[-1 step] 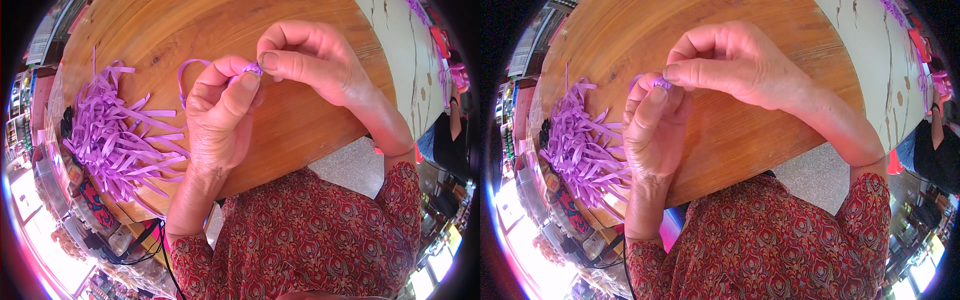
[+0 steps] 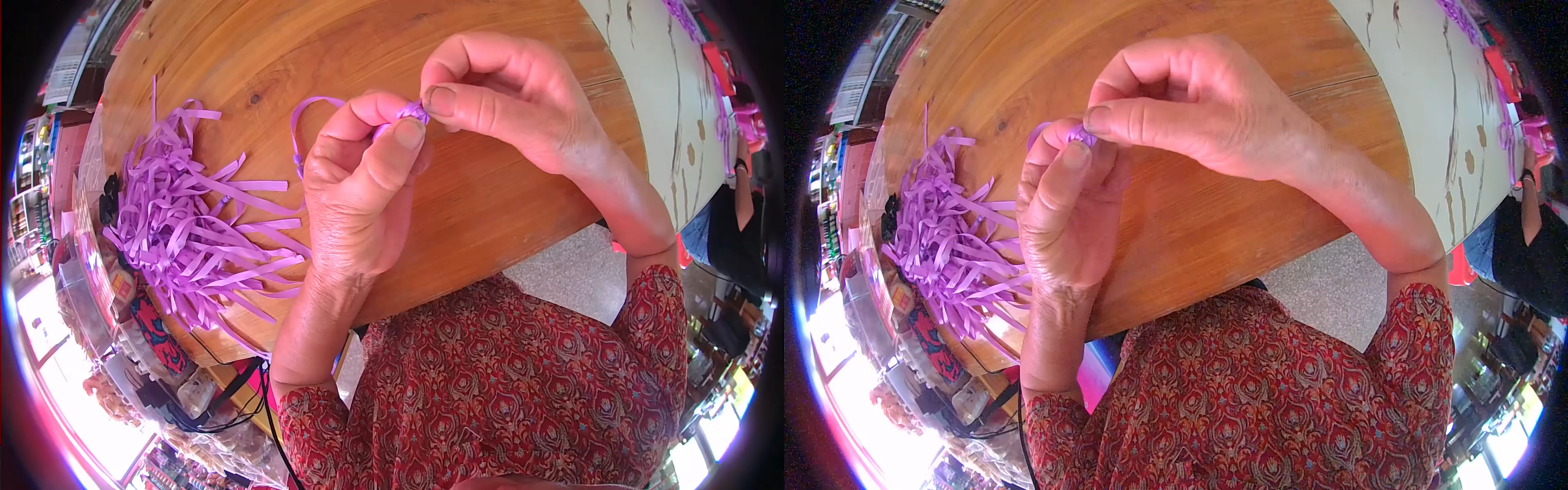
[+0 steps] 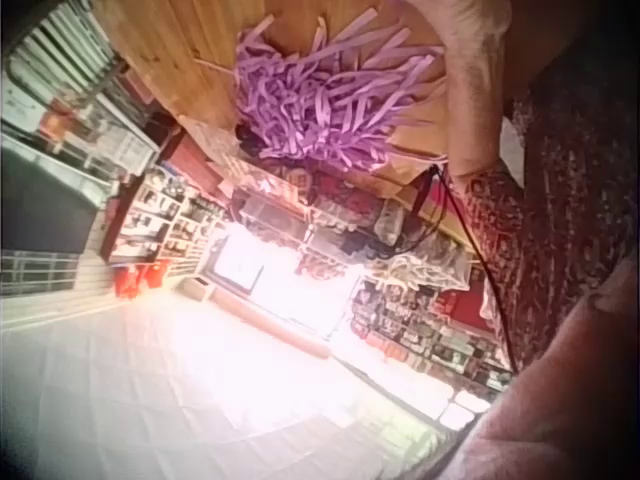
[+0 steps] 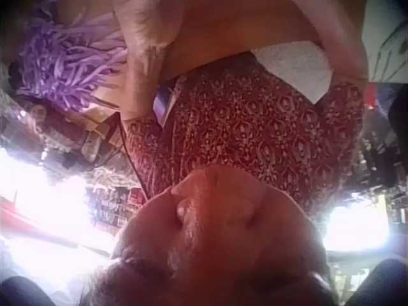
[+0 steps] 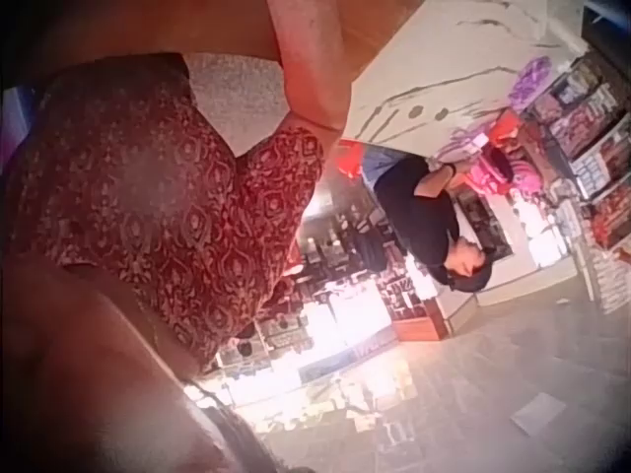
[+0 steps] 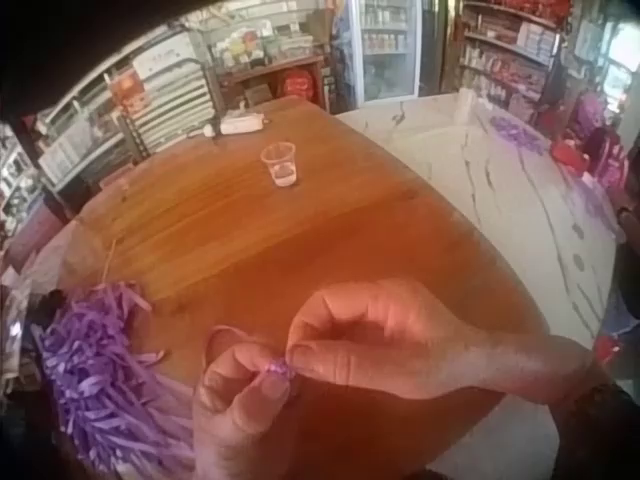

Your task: The person folds and rolls purple ribbons by hand to create small decorative knots, repeating the process with multiple ribbons from a pile.

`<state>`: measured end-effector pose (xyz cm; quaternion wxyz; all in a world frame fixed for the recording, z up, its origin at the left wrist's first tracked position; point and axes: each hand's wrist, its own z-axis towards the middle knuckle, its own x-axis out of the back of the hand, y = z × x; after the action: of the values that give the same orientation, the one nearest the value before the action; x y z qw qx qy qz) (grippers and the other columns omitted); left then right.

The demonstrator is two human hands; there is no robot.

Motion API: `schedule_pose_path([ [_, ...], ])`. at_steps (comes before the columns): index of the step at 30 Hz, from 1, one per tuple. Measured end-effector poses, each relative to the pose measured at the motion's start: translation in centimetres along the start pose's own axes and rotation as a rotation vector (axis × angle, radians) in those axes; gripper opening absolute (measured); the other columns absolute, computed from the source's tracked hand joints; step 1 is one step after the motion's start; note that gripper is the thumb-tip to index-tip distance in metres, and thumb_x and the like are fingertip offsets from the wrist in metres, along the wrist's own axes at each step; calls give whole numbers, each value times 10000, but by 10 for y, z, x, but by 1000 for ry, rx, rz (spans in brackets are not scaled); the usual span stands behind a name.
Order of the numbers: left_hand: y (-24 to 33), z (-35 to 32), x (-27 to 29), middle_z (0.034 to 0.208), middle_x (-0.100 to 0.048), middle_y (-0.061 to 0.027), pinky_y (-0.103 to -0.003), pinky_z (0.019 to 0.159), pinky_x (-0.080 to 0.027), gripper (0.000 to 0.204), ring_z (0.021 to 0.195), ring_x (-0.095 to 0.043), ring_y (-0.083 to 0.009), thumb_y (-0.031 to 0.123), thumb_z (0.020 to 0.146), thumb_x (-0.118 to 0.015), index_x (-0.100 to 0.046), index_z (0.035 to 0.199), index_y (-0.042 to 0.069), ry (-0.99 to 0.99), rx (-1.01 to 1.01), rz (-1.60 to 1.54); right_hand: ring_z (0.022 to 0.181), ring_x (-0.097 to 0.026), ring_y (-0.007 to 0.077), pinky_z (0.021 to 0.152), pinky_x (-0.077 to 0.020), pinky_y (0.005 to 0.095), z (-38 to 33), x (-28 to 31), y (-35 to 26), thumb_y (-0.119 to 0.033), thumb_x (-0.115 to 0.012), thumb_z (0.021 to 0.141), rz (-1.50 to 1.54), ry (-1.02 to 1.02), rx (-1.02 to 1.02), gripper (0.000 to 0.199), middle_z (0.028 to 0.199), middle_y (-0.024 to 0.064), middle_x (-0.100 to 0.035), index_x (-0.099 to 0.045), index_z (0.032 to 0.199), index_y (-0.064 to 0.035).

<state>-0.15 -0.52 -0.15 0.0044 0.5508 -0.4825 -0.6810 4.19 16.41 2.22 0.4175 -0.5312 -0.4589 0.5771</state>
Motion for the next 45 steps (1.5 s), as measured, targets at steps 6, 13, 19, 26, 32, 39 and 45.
schedule_pose_path([
  [6, 1, 1, -2, 910, -597, -16, -250, 661, -411, 136, 742, -502, -89, 38, 848, -627, -588, 978, 25, 34, 0, -11, 802, -550, 112, 708, -451, 234, 0, -4, 11, 20, -597, 848, -479, 115, 430, 103, 869, 51, -583, -562, 945, 25],
  [13, -2, -1, -5, 899, -604, -23, -247, 644, -400, 121, 711, -495, -95, 26, 858, -609, -597, 979, 21, 76, -4, -49, 767, -562, 195, 675, -454, 285, 2, -3, 7, 73, -641, 767, -807, 156, 759, 184, 848, 90, -594, -586, 932, 13],
  [19, -2, 1, -3, 887, -595, -20, -241, 641, -390, 106, 706, -485, -95, 23, 870, -590, -606, 974, 12, 61, -34, -48, 743, -558, 196, 655, -447, 297, 1, -4, 3, 68, -655, 754, -820, 103, 732, 177, 827, 89, -604, -615, 918, 14],
  [26, -5, 1, 3, 856, -570, -16, -236, 653, -379, 126, 716, -474, -100, -2, 856, -590, -615, 979, -2, 3, -99, 30, 721, -563, 186, 622, -443, 286, 1, -2, 4, 57, -672, 748, -704, 93, 666, 154, 787, 82, -613, -627, 889, 12],
  [32, -8, 1, 5, 874, -571, -21, -243, 652, -378, 133, 716, -472, -100, -1, 851, -596, -618, 983, -5, 14, -65, 22, 696, -553, 177, 609, -437, 284, 0, -2, 5, 83, -650, 735, -721, 115, 628, 136, 767, 78, -605, -617, 847, 11],
  [39, -7, 0, 2, 874, -581, -17, -240, 647, -381, 129, 712, -478, -93, 6, 861, -589, -615, 988, 0, 20, -9, -7, 679, -540, 165, 598, -421, 275, -1, -2, 9, 78, -630, 739, -704, 139, 636, 133, 772, 77, -583, -581, 843, 13],
  [45, -5, 2, 2, 915, -606, -18, -233, 640, -396, 124, 723, -493, -82, 35, 876, -588, -602, 997, 11, 96, 35, -50, 747, -568, 172, 657, -444, 266, 2, -1, 7, 68, -640, 774, -718, 125, 567, 125, 817, 85, -594, -587, 877, 21],
])
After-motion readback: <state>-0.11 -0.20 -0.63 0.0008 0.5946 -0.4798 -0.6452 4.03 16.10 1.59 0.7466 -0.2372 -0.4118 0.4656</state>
